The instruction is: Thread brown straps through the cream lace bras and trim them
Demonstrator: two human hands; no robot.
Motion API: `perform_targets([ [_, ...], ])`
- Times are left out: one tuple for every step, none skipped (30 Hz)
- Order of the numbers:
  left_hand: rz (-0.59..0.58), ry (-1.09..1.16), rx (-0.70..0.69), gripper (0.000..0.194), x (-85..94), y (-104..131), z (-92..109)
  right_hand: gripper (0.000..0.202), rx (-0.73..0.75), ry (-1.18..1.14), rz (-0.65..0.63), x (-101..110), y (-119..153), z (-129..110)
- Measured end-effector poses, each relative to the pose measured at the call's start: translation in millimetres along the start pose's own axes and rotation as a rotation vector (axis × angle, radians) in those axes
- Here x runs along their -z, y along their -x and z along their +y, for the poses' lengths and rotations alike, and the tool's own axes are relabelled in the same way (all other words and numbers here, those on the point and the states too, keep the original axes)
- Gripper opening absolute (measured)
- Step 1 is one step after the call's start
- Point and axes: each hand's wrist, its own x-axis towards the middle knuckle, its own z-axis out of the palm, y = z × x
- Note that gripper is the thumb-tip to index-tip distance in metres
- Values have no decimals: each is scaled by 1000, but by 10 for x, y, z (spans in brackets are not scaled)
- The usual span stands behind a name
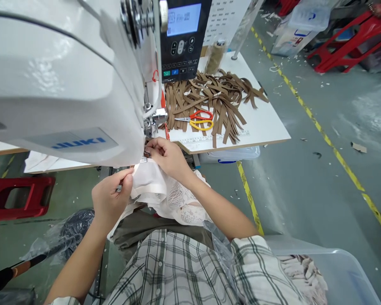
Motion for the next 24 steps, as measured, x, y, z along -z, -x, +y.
perform_targets([
  [-11,19,16,27,6,-2,0,16,-10,-14,0,-6,19,15],
  [-24,38,32,27,12,-3,1,17,-27,-38,3,-17,45,36],
  [-34,52,45,27,19,-2,2,19,-48,-80,12,-32,80,61],
  [-41,62,54,27,26,0,3,22,-73,-142,27,-51,123,88],
  [-40,68,59,26,32,5,4,24,-103,-220,45,-72,172,113],
  [-34,74,61,25,37,12,6,25,-138,-304,62,-94,225,134],
  [-25,79,61,24,41,20,7,26,-175,-386,75,-114,280,148],
  [-16,82,63,24,44,30,10,28,-216,-457,83,-130,334,154],
  [-14,84,65,24,47,41,15,30,-264,-514,86,-142,385,153],
  [-15,85,69,24,49,52,20,32,-314,-560,84,-149,431,146],
  [-22,86,73,23,52,62,26,34,-359,-599,78,-151,472,135],
  [-29,87,75,23,56,73,32,35,-401,-636,67,-148,508,124],
  [-36,89,73,23,60,82,38,37,-438,-670,55,-144,540,115],
  [-42,95,68,22,67,92,42,40,-471,-703,40,-138,569,109],
  [-49,103,60,22,75,101,44,42,-496,-731,23,-133,598,107],
  [-62,112,50,22,87,110,45,44,-513,-756,14,-129,629,110],
  [-78,121,38,22,101,120,45,44,-519,-772,16,-126,664,116],
  [-98,128,26,22,117,129,47,43,-512,-778,28,-125,704,125],
  [-124,135,14,22,135,140,51,41,-490,-770,46,-123,750,136],
  [-147,148,-5,23,153,152,59,38,-453,-745,68,-121,803,147],
  [-175,167,-33,23,168,165,74,34,-399,-702,87,-116,863,158],
  [-207,187,-68,25,177,179,95,32,-328,-638,97,-109,927,168],
  [-242,203,-118,32,178,195,121,29,-236,-556,95,-97,993,176],
  [-274,208,-182,45,170,213,149,26,-122,-455,82,-81,1060,181],
])
